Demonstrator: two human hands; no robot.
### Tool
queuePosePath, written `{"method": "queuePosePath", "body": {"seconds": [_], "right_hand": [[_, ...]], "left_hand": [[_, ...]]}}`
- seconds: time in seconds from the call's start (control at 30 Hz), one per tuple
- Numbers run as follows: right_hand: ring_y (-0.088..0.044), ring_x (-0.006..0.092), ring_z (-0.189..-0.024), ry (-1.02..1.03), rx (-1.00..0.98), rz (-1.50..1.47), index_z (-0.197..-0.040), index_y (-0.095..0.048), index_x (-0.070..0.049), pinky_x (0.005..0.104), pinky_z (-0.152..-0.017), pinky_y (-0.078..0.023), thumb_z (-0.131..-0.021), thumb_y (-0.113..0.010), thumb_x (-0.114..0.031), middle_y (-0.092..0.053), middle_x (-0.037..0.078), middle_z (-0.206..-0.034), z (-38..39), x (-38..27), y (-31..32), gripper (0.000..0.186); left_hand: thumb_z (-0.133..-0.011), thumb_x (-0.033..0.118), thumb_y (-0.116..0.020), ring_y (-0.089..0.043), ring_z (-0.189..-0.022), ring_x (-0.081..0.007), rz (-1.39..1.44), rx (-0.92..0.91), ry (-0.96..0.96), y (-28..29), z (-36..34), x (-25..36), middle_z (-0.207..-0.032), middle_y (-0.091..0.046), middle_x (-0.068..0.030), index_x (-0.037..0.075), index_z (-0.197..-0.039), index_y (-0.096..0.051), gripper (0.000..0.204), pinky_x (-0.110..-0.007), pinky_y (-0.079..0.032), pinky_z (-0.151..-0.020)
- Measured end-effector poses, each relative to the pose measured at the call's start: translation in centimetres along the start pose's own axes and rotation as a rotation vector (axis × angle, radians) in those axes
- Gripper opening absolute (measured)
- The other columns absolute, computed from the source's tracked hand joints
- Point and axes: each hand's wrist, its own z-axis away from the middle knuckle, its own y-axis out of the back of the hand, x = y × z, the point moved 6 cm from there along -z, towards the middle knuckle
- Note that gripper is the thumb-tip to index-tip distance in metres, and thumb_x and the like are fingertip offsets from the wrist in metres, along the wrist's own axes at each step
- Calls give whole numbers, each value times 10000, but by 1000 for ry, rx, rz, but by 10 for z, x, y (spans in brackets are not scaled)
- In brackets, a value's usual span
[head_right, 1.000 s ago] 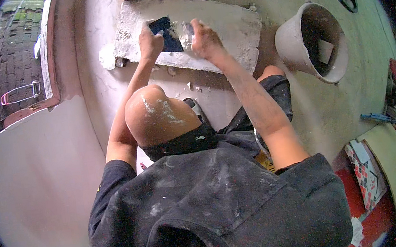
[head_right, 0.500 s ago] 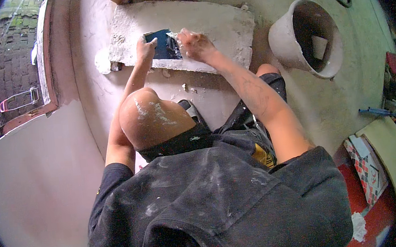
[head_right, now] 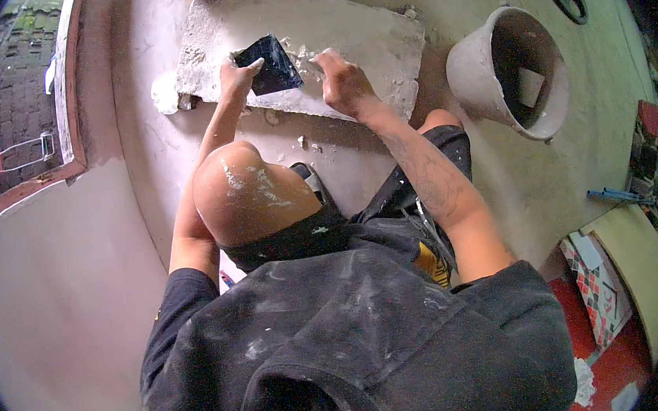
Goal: The recorder mixes plaster on a board and applies it to a wall using a putty knife and trowel.
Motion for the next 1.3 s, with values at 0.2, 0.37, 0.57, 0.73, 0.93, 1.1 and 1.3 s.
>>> {"method": "queuePosePath", "body": {"seconds": [0.2, 0.37, 0.57, 0.73, 0.93, 1.1, 1.3], "right_hand": [[-576, 412, -939, -205, 183, 12, -1029, -536, 7, 434, -791, -465, -769, -617, -86, -591, 238, -936, -9, 30, 37, 287], [-577, 387, -925, -109, 26, -22, -1030, -547, -12, 409, -802, -461, -759, -589, -15, -600, 190, -950, -15, 22, 47, 274], [-555, 354, -1003, 153, -136, 164, -1035, -544, -42, 431, -840, -473, -699, -496, 52, -585, 164, -1029, -1, 2, 35, 353], [-541, 338, -1036, 314, -181, 257, -1016, -514, -30, 404, -863, -476, -683, -534, 59, -570, 135, -1070, -6, -8, 19, 346], [-532, 332, -1049, 199, -299, 249, -1030, -508, -47, 405, -870, -472, -701, -541, 51, -553, 132, -1052, -32, 21, -13, 344], [-527, 362, -1020, 44, -253, 234, -1029, -508, -33, 425, -858, -450, -707, -489, 63, -546, 162, -1023, -42, 46, -5, 336], [-516, 391, -992, 57, -214, 107, -1004, -505, -9, 438, -837, -434, -705, -449, 70, -534, 197, -993, -24, 6, -1, 314]], "left_hand": [[-692, 111, -712, -627, -856, -359, -454, 22, -392, 2, 32, 56, -913, -646, -182, 40, -931, -560, 292, -402, -485, -743], [-672, -27, -552, -582, -780, -369, -583, -5, -772, -6, 59, 68, -838, -567, -124, 67, -881, -545, 229, -455, -470, -699], [-674, -38, -541, -546, -819, -354, -485, -38, -953, -13, 67, 67, -842, -525, -121, 57, -857, -531, 206, -418, -472, -757], [-670, -46, -534, -558, -850, -348, -494, -88, -1115, -14, 73, 67, -865, -535, -118, 56, -856, -529, 212, -497, -421, -956], [-653, -72, -536, -562, -868, -346, -427, -160, -949, -15, 75, 51, -893, -547, -118, 44, -865, -528, 241, -505, -386, -998], [-651, -64, -545, -555, -862, -341, -371, -176, -945, -7, 79, 50, -904, -539, -119, 46, -862, -527, 239, -484, -404, -986], [-649, -25, -565, -544, -897, -303, -568, -147, -1037, -5, 79, 48, -884, -527, -106, 58, -851, -529, 221, -461, -407, -985]]}}
